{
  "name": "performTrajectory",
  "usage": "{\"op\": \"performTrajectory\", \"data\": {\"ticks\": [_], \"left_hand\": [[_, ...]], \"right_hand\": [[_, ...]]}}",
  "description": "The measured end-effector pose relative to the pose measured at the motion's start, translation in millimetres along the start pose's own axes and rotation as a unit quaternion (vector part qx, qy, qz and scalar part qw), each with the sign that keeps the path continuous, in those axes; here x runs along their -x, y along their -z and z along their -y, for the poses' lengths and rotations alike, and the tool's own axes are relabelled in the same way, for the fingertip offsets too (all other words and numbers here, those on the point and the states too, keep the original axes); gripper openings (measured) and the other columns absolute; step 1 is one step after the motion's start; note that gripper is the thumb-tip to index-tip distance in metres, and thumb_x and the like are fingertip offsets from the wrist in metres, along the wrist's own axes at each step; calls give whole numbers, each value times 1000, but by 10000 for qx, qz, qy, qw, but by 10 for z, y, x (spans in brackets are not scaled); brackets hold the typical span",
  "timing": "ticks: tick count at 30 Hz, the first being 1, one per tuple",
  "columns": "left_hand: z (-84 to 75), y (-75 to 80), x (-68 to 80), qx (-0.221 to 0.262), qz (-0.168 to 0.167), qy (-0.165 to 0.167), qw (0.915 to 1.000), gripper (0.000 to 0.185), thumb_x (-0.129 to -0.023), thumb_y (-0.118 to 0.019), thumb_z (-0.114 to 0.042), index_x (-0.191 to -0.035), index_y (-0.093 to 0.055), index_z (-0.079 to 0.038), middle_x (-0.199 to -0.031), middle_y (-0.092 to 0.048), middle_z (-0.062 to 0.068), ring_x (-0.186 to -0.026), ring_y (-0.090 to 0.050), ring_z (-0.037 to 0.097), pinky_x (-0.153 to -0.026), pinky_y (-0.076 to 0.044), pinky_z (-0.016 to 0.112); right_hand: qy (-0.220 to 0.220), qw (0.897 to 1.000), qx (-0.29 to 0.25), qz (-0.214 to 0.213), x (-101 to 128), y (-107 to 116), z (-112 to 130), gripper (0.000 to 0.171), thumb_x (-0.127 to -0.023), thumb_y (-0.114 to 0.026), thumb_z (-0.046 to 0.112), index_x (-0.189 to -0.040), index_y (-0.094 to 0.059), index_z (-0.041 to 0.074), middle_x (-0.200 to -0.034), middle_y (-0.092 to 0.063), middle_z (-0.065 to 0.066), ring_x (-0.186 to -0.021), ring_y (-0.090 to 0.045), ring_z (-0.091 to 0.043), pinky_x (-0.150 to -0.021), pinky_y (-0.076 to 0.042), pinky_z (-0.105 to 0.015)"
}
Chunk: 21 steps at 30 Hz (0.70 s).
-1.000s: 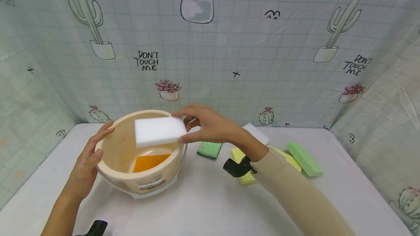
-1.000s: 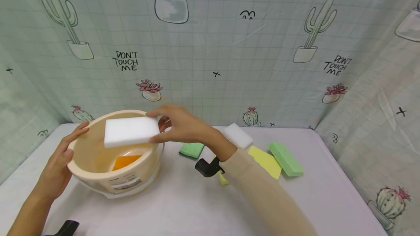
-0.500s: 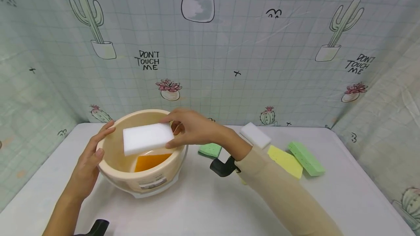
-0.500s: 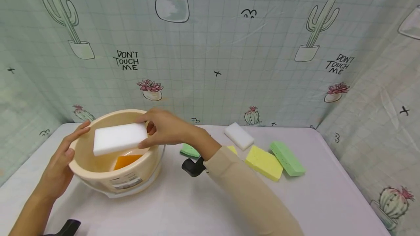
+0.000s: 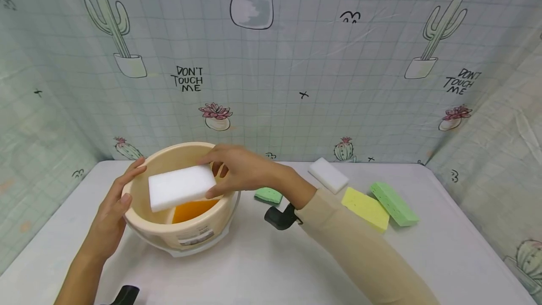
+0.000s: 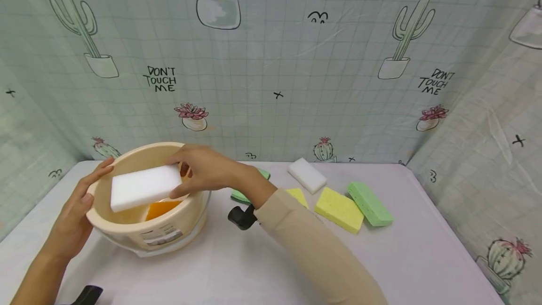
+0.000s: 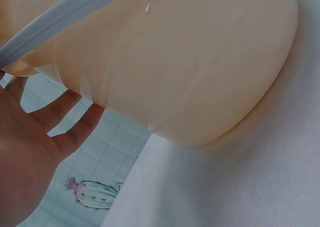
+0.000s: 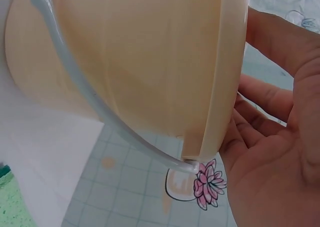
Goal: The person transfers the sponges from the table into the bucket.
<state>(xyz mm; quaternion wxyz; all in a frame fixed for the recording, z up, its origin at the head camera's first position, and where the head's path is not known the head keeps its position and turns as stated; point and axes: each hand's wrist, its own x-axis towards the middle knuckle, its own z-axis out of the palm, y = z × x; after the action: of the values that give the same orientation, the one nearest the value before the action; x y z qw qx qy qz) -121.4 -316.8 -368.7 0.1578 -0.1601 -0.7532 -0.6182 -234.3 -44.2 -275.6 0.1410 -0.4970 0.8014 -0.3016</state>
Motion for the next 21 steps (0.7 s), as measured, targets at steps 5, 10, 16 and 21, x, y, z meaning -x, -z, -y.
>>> {"op": "performTrajectory", "data": {"ticks": [5, 10, 16, 21], "left_hand": [[-1, -2, 1, -71, -48, 78, 9999, 49, -100, -29, -16, -148, -31, -6, -159, -13, 2, -144, -7, 20, -104, -24, 15], [16, -7, 9, 178, 0, -88, 9998, 48, -101, -30, -15, -147, -31, -4, -159, -12, 5, -144, -6, 19, -105, -23, 15], [20, -4, 12, 167, -20, -98, 9998, 48, -100, -30, -14, -147, -31, -3, -159, -13, 5, -144, -7, 19, -104, -24, 15], [21, 6, 9, 47, -34, -23, 10000, 48, -101, -30, -15, -148, -31, -4, -159, -12, 3, -144, -7, 19, -103, -25, 14]], "right_hand": [[138, 9999, 64, 45, -7, -11, 12, 65, -78, -81, 24, -134, -54, 7, -119, -55, -1, -96, -58, -9, -82, -47, -17], [296, 9992, 245, 145, 41, 20, 17, 68, -77, -81, 26, -136, -52, 6, -124, -55, -4, -98, -59, -8, -85, -44, -16], [379, 9991, 101, -169, 161, 121, -47, 59, -81, -78, 22, -134, -54, 8, -119, -57, -3, -99, -61, -10, -85, -46, -19], [222, 9976, -261, -595, 282, 204, -140, 57, -82, -77, 20, -132, -54, 7, -124, -55, -5, -101, -60, -13, -88, -46, -21]]}}
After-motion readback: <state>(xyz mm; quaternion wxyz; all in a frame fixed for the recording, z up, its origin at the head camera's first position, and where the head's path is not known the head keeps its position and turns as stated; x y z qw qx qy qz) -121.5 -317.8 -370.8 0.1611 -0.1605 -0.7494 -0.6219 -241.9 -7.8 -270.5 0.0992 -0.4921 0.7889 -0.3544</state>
